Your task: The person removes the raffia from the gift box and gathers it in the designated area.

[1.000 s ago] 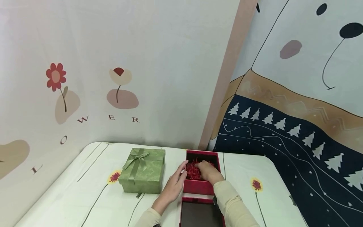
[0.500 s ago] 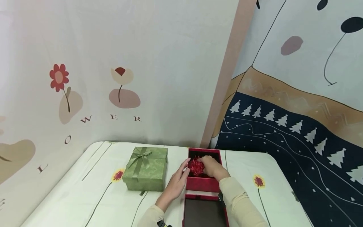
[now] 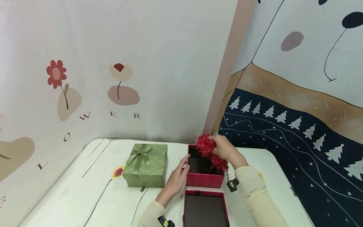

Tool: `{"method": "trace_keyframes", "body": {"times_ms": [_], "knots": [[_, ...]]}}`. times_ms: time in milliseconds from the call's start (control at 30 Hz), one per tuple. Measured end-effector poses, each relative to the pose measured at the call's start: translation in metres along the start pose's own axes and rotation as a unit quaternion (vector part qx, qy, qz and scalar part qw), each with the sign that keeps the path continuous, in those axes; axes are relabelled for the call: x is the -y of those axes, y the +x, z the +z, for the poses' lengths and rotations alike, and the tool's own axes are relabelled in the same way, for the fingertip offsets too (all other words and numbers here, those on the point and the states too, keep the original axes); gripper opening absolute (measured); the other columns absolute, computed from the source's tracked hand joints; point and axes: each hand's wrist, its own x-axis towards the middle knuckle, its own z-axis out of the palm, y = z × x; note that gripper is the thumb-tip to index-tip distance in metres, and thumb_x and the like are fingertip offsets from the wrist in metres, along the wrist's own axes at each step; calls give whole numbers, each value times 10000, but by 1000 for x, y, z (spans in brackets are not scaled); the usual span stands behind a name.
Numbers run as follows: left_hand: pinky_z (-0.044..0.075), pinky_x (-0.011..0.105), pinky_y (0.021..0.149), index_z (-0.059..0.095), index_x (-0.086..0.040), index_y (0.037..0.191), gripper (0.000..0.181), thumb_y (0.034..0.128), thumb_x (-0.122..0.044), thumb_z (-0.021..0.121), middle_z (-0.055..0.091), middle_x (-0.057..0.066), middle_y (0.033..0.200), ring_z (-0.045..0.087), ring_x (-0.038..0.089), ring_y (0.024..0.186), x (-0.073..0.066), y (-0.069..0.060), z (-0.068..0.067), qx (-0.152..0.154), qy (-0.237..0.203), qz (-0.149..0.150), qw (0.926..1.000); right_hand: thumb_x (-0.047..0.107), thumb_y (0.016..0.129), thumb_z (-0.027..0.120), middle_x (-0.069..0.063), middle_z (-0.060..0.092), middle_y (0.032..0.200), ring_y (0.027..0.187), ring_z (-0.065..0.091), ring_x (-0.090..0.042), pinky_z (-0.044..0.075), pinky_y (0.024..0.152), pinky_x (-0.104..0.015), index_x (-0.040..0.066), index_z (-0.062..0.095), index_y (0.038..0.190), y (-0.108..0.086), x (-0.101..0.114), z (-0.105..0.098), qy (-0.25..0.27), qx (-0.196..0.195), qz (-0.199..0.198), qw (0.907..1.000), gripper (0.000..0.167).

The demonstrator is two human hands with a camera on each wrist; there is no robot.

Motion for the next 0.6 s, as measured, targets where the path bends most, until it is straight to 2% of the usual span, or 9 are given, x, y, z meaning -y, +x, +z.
{"method": "trace_keyframes", "body": {"times_ms": [167,300,467,600], "knots": [[388,562,1147,338,-361,1618,520,1113,-478,372,442,39,1597,432,280,1454,0,0,0,36,-12,-25,10000,-53,878,752,-198,695,1082,976,654,-330,582,866,-529,-43,696,1225,-12,-6,-27,-83,-247,193,9995,352],[386,567,1148,334,-379,1616,517,1111,-480,380,439,40,1600,432,282,1455,0,0,-1,50,-7,-58,10000,-76,875,740,-241,663,1070,927,625,-326,590,823,-511,-101,650,1271,-22,-20,-38,-227,-243,619,9975,407],[388,580,1141,335,-348,1621,529,1111,-480,381,451,50,1589,442,289,1446,0,1,-4,27,-6,-37,10000,-89,870,731,-277,659,1068,864,631,-302,591,799,-495,-155,604,1297,-31,-37,-37,-350,-113,994,9944,451],[383,577,1147,330,-339,1625,537,1111,-486,376,441,45,1598,431,289,1454,1,1,-2,100,-58,-37,9999,-90,862,735,-298,666,1086,873,645,-311,583,811,-510,-167,606,1282,-42,-54,-30,-510,0,1195,9915,446]]}}
